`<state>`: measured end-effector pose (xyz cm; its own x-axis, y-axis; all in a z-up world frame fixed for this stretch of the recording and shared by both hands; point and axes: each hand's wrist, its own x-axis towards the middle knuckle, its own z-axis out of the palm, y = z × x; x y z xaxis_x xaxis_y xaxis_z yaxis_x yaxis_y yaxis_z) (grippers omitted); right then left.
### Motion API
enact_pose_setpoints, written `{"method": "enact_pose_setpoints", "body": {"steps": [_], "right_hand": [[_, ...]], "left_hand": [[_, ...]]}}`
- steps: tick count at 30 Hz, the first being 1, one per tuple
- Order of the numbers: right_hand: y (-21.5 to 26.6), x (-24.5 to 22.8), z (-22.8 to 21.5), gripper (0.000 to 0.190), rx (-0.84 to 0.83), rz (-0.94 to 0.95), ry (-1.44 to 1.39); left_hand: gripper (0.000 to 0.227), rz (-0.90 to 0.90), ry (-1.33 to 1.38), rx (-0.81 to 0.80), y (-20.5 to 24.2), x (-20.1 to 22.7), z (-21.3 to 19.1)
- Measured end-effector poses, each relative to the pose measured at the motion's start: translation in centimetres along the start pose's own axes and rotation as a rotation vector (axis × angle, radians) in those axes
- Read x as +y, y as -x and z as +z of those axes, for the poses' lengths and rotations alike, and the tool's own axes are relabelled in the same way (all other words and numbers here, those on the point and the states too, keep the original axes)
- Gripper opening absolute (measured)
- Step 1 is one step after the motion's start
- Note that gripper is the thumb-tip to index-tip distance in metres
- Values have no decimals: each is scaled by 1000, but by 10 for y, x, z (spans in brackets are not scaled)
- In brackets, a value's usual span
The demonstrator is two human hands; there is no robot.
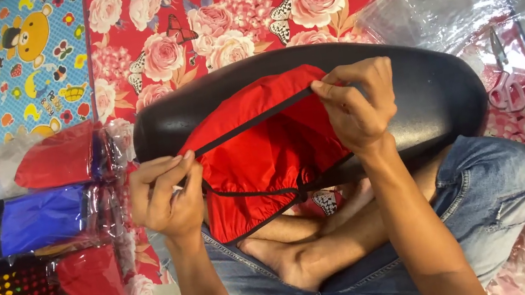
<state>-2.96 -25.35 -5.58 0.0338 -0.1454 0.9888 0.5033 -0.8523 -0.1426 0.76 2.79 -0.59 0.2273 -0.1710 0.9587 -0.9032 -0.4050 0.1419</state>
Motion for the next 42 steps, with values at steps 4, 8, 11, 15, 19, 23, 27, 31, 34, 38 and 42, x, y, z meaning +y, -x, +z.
{"method": "enact_pose_setpoints", "body": {"steps": [4,8,11,15,19,23,27,31,34,38,42], "right_hand": [[-1,-8,-3,9,-63,170,-130],[-18,-32,-2,26,-341,537,-419],[-12,-31,-2,6,-719,871,-719],[46,-5,-2,26,-744,1255,-999],[47,-3,-1,21,-528,1509,-1094],[33,-11,-7,11,-722,1482,-979],[-15,-38,-6,9,-860,1085,-1012],[-1,-51,0,15,-548,605,-462],[1,-60,1,18,-307,388,-259],[5,-68,2,20,-124,250,-160],[4,-80,5,18,-224,248,-132]], "left_hand": [[20,-64,7,-59,-16,10,2],[12,-626,214,-543,-32,24,-1],[11,-1019,384,-629,3,-3,5],[14,-1437,679,-369,45,-26,7],[11,-1559,856,-157,70,-40,4],[26,-1535,819,-140,106,-44,-4],[17,-1039,618,-505,28,2,-4],[24,-465,87,-276,1,22,-6],[31,-208,-101,-46,6,27,-7],[52,-272,-111,-282,2,42,-17],[66,-303,-58,-391,-4,58,-8]]}}
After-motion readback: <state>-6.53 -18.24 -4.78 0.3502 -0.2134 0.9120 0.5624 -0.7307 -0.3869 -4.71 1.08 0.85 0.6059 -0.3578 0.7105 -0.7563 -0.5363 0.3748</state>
